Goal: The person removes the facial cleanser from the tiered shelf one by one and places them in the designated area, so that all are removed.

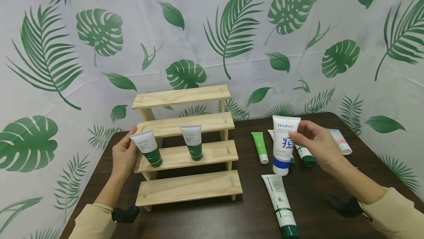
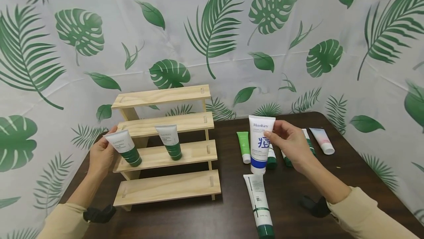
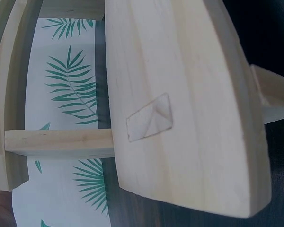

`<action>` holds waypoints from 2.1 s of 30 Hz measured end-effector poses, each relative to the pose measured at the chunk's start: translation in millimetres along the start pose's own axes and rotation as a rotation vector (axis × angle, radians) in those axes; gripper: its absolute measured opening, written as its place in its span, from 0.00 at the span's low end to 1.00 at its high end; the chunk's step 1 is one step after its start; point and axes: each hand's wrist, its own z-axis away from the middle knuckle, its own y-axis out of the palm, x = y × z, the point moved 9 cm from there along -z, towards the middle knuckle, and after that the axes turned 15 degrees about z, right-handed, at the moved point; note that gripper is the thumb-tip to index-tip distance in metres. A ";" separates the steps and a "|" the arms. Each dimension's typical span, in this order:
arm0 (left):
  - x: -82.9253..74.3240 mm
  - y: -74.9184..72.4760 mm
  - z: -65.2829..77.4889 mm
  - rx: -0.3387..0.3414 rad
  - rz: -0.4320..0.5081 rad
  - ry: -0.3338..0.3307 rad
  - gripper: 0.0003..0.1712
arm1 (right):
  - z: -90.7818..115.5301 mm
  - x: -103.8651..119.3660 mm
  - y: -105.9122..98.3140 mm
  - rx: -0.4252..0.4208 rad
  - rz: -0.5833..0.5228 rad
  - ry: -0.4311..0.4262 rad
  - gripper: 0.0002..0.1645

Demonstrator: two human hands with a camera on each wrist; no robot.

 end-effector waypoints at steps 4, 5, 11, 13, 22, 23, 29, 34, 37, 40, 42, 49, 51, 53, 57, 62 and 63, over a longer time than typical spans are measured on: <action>-0.5 -0.9 -0.5 -0.005 0.001 -0.002 0.22 | 7.6 -33.3 -1.1 0.102 0.076 0.088 0.27; -0.8 -1.1 -0.6 -0.005 -0.002 0.001 0.22 | 9.8 -41.3 0.1 0.131 0.098 0.109 0.29; -1.3 -1.0 -1.2 0.001 -0.002 0.004 0.22 | 25.8 -86.8 17.3 0.310 0.089 0.240 0.34; -0.8 -0.8 -1.2 0.003 0.000 -0.001 0.23 | 31.6 -98.6 23.1 0.359 0.065 0.270 0.36; -0.5 -0.7 -0.4 -0.001 -0.007 0.002 0.23 | 49.2 -137.0 44.8 0.488 0.032 0.367 0.39; -0.7 -0.7 -0.4 -0.002 -0.008 0.005 0.23 | 50.5 -140.1 46.7 0.493 0.024 0.378 0.39; -0.8 -0.4 -0.4 -0.004 -0.013 0.009 0.22 | 56.1 -149.2 53.8 0.530 -0.007 0.399 0.38; -0.3 -0.2 -0.1 -0.002 -0.013 0.004 0.22 | 59.8 -153.1 58.7 0.547 -0.019 0.427 0.35; 0.0 0.2 0.2 0.000 -0.007 0.000 0.22 | 61.3 -154.9 60.3 0.546 -0.023 0.436 0.34; 0.0 0.4 0.4 0.001 -0.006 0.001 0.22 | 62.2 -158.4 61.5 0.545 -0.029 0.449 0.34; -0.1 0.5 0.5 0.002 -0.006 0.001 0.23 | 62.7 -160.1 62.4 0.549 -0.035 0.454 0.33; -1.5 0.4 0.4 0.001 -0.035 0.007 0.23 | 63.5 -163.5 63.3 0.552 -0.043 0.474 0.35; -1.4 0.4 0.5 0.001 -0.044 0.005 0.23 | 63.7 -164.1 63.1 0.549 -0.039 0.482 0.36; -1.0 0.6 0.6 0.001 -0.043 -0.001 0.22 | 64.0 -164.8 62.9 0.546 -0.032 0.489 0.36; -0.4 0.8 0.7 0.003 -0.040 -0.004 0.23 | 64.1 -166.7 62.2 0.539 -0.017 0.511 0.37; -0.5 1.1 0.6 0.013 -0.027 0.000 0.23 | 65.3 -167.7 60.9 0.534 -0.010 0.536 0.38; -0.6 1.1 0.6 0.014 -0.023 0.000 0.23 | 65.5 -167.3 60.3 0.536 -0.006 0.535 0.38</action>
